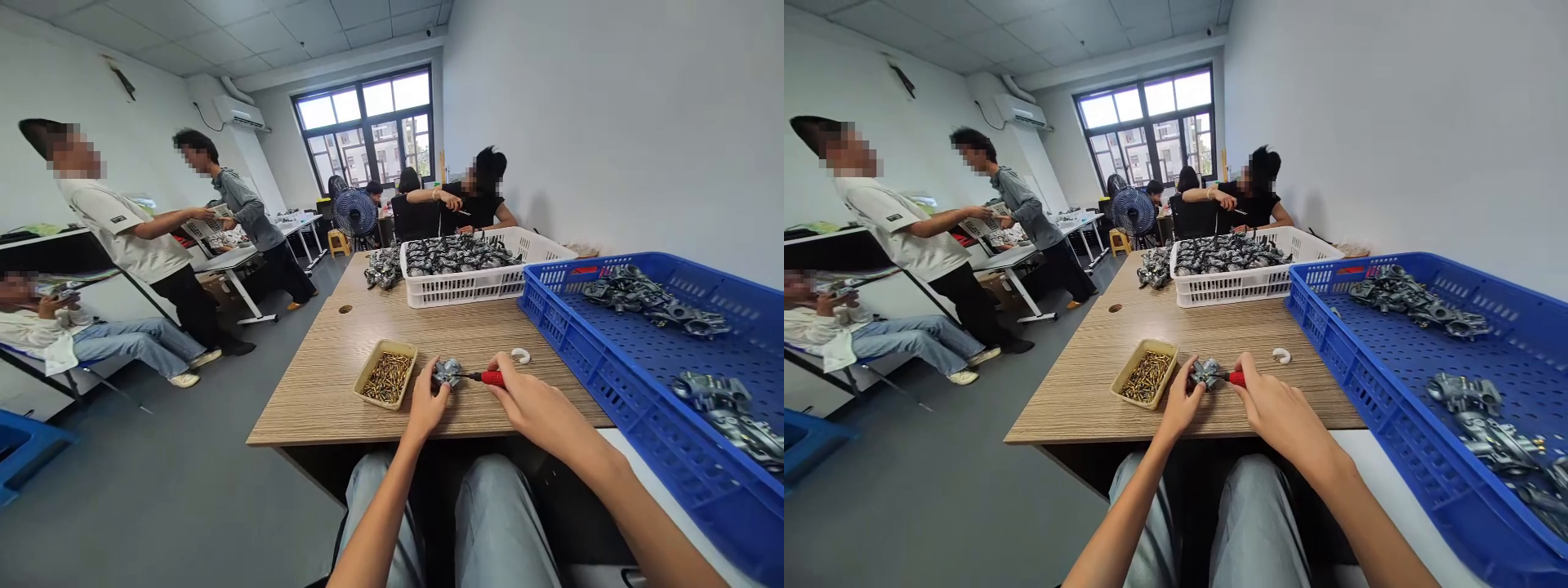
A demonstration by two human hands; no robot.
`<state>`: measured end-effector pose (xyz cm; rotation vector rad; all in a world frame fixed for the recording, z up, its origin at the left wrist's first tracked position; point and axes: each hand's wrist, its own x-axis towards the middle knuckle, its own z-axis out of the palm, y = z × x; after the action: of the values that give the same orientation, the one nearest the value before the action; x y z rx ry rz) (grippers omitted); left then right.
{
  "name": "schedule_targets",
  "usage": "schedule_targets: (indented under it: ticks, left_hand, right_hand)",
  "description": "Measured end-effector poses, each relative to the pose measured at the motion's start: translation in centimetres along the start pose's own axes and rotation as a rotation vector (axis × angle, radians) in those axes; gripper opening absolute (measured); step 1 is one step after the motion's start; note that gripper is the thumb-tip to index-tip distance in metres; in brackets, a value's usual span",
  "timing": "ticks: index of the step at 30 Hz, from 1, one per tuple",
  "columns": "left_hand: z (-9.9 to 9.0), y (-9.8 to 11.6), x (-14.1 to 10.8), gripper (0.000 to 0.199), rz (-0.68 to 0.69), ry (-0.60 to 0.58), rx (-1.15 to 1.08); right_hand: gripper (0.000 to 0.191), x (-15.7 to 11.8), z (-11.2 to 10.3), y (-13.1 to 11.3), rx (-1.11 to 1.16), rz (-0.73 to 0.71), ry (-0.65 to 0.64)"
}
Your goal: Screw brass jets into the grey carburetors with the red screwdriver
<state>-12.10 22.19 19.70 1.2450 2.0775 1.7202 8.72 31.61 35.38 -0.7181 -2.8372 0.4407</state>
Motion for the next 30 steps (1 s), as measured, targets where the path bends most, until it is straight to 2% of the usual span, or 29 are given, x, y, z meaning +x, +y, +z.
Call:
schedule_targets:
  ticks: [5,14,23,30]
  left_hand:
    - [-0.2,0.2,0.0,0.065,0.010,0.003,0.009]
    - [-0.2,0.5,0.0,0.064,-0.017,0.009,0.012]
    - [-0.2,0.4,0.1,0.063,0.003,-0.001,0.013]
    - [-0.3,0.3,0.1,0.062,0.001,-0.011,0.013]
  right_hand:
    - [0.027,0.2,-0.1,-1.0,-0.210,0.109,0.047]
    - [0.017,-0.1,0.0,0.4,0.123,-0.043,0.021]
    - [0.014,0.1,-0.7,0.0,0.025,0.063,0.000]
    - [0.012,-0.1,-0.9,0.0,0.012,0.032,0.000]
